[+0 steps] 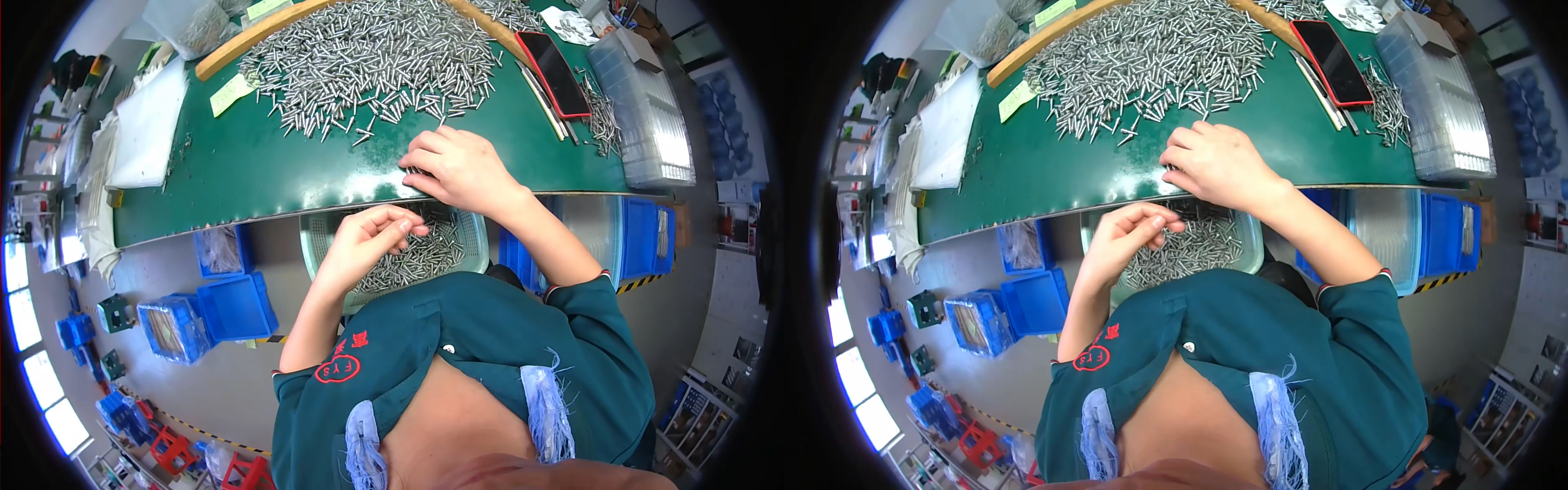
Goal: Sorting and inspecting small metal pins at a manufacturing workbench.
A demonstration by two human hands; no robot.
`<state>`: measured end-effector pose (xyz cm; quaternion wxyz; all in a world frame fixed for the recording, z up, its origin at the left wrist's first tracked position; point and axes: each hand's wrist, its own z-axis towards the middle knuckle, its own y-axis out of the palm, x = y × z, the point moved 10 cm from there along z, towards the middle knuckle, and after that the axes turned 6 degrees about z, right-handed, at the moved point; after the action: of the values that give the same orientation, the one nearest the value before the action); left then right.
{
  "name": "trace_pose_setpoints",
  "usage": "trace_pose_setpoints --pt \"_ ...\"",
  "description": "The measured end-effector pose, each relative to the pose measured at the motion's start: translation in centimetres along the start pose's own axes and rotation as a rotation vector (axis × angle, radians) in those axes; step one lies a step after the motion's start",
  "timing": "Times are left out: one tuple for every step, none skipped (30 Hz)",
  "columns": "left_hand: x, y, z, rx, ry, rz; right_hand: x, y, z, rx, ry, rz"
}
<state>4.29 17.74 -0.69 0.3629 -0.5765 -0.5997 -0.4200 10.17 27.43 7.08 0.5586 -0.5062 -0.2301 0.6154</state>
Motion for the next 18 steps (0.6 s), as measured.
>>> trace_pose_setpoints --pt "-1.2 0.1 0.3 0.008 -0.016 -0.137 -0.3 0.0 -0.1 -0.008 -0.008 0.005" --pt "-1.9 0.5 0.7 0.016 -0.031 -0.275 -0.7 0.2 -0.3 -0.034 -0.016 0.045" --pt "-2.8 0.8 1.0 0.019 -0.102 -0.432 -1.1 0.3 -0.5 -0.061 -0.023 0.085" --pt "-3.1 1.2 1.4 -0.049 -0.128 -0.592 -1.6 0.3 -0.7 -0.093 -0.021 0.104" --pt "-3.5 1.6 1.6 -0.117 -0.152 -0.753 -2.0 0.2 -0.9 -0.102 -0.025 0.108" --pt "-3.8 1.7 1.6 -0.13 -0.152 -0.847 -2.4 0.3 -1.0 -0.118 -0.023 0.128" --pt "-3.8 1.7 1.8 -0.158 -0.14 -0.864 -2.6 0.2 -1.2 -0.134 -0.018 0.144" --pt "-3.6 1.8 1.8 -0.186 -0.128 -0.881 -2.9 0.0 -1.3 -0.136 -0.023 0.162" --pt "-3.7 1.6 1.8 -0.151 -0.141 -0.824 -3.1 0.0 -1.4 -0.144 -0.025 0.165" --pt "-3.5 1.7 1.8 -0.15 -0.14 -0.83 -2.9 0.0 -1.5 -0.146 0.01 0.148" --pt "-3.7 1.6 1.9 -0.112 -0.149 -0.771 -2.7 0.1 -1.6 -0.147 0.045 0.132" --pt "-3.8 1.5 1.9 -0.075 -0.159 -0.711 -2.9 0.2 -1.7 -0.152 0.044 0.132" --pt "-3.8 1.5 1.9 -0.061 -0.158 -0.689 -2.7 0.2 -1.8 -0.147 0.079 0.125" --pt "-3.8 1.8 1.9 -0.06 -0.157 -0.691 -2.5 0.3 -1.8 -0.14 0.115 0.118" --pt "-3.9 1.7 2.0 -0.029 -0.145 -0.646 -2.6 0.4 -1.9 -0.142 0.113 0.117" --pt "-3.9 1.6 1.9 0.004 -0.132 -0.599 -2.5 0.2 -2.0 -0.111 0.131 0.16" --pt "-3.9 1.8 1.8 0.006 -0.131 -0.601 -2.4 0.0 -2.0 -0.079 0.147 0.203" --pt "-3.7 1.6 1.7 0.029 -0.092 -0.546 -2.5 0.0 -2.0 -0.08 0.144 0.203"
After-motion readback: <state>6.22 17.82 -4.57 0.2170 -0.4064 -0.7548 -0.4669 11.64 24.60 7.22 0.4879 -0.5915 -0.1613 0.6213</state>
